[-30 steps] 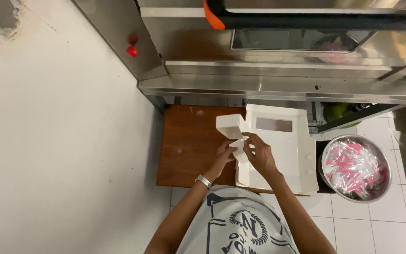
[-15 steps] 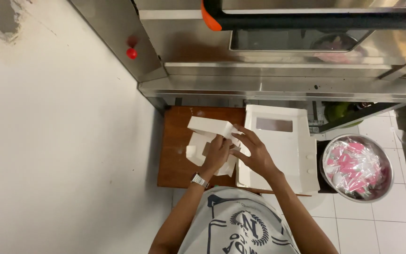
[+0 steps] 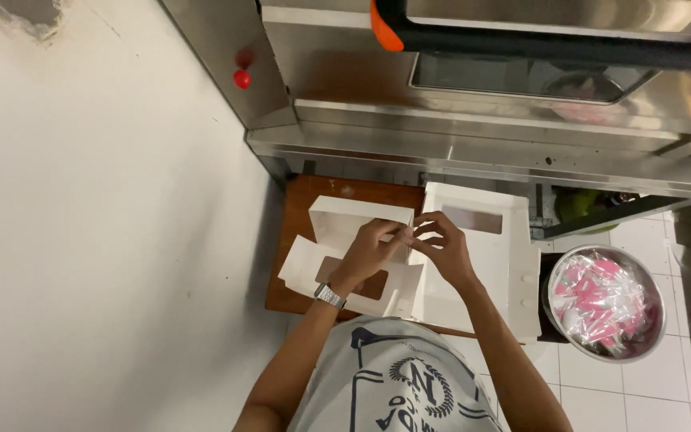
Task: Assembling cardboard boxes by folding flat sheets along pre-scored lines and tucking in tabs.
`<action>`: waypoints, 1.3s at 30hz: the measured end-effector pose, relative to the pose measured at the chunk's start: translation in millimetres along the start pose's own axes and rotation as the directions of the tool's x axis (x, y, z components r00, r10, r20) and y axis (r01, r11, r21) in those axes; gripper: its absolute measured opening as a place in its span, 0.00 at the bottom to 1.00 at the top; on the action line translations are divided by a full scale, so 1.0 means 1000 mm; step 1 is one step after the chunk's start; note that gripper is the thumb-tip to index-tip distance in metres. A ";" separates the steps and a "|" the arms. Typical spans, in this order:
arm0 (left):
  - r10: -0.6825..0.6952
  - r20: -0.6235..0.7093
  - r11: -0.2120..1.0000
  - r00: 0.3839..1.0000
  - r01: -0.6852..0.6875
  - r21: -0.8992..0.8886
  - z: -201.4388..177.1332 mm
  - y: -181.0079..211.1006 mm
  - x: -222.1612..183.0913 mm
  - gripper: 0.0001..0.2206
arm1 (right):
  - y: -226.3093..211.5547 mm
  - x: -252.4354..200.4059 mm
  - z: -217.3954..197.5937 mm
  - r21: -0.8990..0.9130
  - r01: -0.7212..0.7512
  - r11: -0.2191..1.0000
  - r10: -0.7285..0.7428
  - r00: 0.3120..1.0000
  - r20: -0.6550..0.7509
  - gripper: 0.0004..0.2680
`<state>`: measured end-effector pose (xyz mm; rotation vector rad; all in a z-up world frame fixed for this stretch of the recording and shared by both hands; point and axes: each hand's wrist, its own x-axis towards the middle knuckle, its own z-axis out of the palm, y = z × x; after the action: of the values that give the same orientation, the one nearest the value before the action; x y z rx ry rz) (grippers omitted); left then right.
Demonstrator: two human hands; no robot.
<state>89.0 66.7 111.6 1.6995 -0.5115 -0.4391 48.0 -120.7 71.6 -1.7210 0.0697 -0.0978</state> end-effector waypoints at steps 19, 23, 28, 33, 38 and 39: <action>0.148 -0.052 0.973 0.988 -0.136 0.188 -0.015 0.014 0.011 0.13 | 0.022 0.007 0.000 0.300 0.091 0.950 -0.105 0.994 0.030 0.12; 0.107 -0.009 0.967 0.994 -0.102 0.235 -0.012 -0.003 0.018 0.15 | 0.046 0.009 -0.003 0.276 0.101 0.956 -0.103 0.995 -0.006 0.11; 0.050 0.140 0.916 0.989 -0.101 0.388 -0.023 0.015 0.014 0.17 | 0.033 0.009 0.001 0.270 0.109 0.956 -0.104 0.994 -0.033 0.10; -0.016 0.191 0.911 0.981 -0.064 0.408 -0.024 0.017 0.011 0.30 | 0.015 0.010 0.004 0.281 0.127 0.951 -0.131 0.991 -0.007 0.16; 0.039 0.054 0.997 0.998 -0.042 0.058 -0.017 -0.015 0.016 0.31 | 0.013 0.008 0.004 0.172 0.053 0.984 -0.056 0.998 0.011 0.21; 0.040 0.057 0.997 0.998 -0.043 0.059 -0.015 -0.022 0.017 0.31 | 0.009 0.007 0.003 0.173 0.054 0.983 -0.056 0.998 0.008 0.21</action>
<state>113.5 72.9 92.2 1.7347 -0.6045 -0.4461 55.1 -119.7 62.1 -1.5505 0.0033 -0.1299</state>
